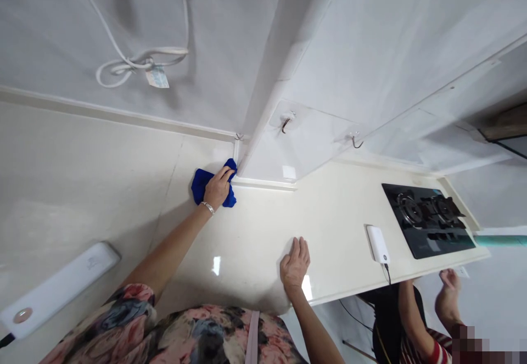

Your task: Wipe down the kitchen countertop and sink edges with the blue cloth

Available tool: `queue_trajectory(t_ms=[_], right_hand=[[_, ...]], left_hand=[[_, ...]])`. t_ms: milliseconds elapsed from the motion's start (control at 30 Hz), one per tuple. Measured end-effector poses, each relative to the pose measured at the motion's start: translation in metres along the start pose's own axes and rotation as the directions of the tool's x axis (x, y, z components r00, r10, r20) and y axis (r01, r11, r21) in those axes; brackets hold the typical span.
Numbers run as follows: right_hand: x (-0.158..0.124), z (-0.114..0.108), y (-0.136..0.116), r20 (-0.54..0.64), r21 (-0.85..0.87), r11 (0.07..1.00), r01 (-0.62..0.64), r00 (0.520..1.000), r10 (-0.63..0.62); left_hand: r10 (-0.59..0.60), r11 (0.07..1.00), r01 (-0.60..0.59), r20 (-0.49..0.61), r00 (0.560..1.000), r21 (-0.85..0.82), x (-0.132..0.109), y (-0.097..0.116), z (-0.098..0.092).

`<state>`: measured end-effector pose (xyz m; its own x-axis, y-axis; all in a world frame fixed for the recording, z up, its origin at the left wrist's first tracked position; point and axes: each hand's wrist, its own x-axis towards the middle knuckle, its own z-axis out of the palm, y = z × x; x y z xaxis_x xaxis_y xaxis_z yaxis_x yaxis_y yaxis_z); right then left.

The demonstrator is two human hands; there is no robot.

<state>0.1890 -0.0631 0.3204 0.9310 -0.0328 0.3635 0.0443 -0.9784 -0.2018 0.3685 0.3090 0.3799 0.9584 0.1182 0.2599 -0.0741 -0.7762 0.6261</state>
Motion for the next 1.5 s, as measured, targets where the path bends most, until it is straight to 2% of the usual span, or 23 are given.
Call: queue_trajectory(t_ms=[267, 400, 467, 533, 600, 633, 733, 900, 1067, 1200, 1367, 1500], right_hand=[[0.001, -0.001, 0.001, -0.007, 0.0, 1.0, 0.002, 1.0, -0.002], [0.001, 0.0, 0.002, 0.003, 0.007, 1.0, -0.004, 1.0, 0.004], [0.002, 0.001, 0.002, 0.014, 0.017, 1.0, -0.013, 1.0, 0.013], [0.002, 0.001, 0.002, 0.023, 0.03, 0.999, -0.02, 1.0, 0.02], [0.002, 0.001, 0.001, 0.025, 0.038, 0.999, -0.023, 0.999, 0.022], [0.002, 0.002, 0.001, 0.026, 0.04, 0.999, -0.022, 0.999, 0.021], [0.002, 0.002, 0.001, 0.024, 0.032, 0.999, -0.011, 1.0, 0.01], [0.003, 0.001, -0.001, 0.02, 0.009, 1.0, -0.001, 1.0, 0.001], [0.003, 0.001, -0.004, 0.043, 0.015, 1.0, -0.016, 0.999, 0.016], [0.004, 0.001, -0.007, 0.053, 0.023, 0.999, -0.032, 0.998, 0.031], [0.005, -0.002, -0.009, 0.048, 0.046, 0.998, -0.03, 0.998, 0.027], [0.004, -0.005, -0.009, 0.071, 0.075, 0.997, -0.019, 0.997, 0.013]], left_hand=[[0.025, 0.999, -0.023, -0.052, 0.998, 0.038, -0.035, 0.006, 0.005], [-0.008, 0.995, -0.007, -0.149, 0.989, -0.1, -0.04, 0.003, 0.005], [-0.099, 0.978, 0.047, -0.254, 0.962, -0.201, -0.038, 0.001, 0.005], [-0.263, 0.947, 0.178, -0.33, 0.907, -0.267, -0.033, -0.001, 0.005], [-0.394, 0.908, 0.308, -0.325, 0.86, -0.285, -0.029, -0.001, 0.006], [-0.418, 0.898, 0.339, -0.303, 0.857, -0.28, -0.028, -0.002, 0.006], [-0.387, 0.911, 0.321, -0.264, 0.884, -0.259, -0.028, -0.003, 0.009], [-0.408, 0.91, 0.37, -0.258, 0.876, -0.186, -0.033, 0.003, 0.017], [-0.291, 0.957, 0.288, -0.162, 0.943, -0.045, -0.035, 0.02, 0.021], [-0.294, 0.955, 0.297, -0.143, 0.945, 0.001, -0.034, 0.021, 0.02], [-0.297, 0.955, 0.282, -0.251, 0.922, -0.093, -0.035, 0.014, 0.017], [-0.365, 0.911, 0.28, -0.279, 0.888, -0.302, -0.038, 0.011, 0.012]])
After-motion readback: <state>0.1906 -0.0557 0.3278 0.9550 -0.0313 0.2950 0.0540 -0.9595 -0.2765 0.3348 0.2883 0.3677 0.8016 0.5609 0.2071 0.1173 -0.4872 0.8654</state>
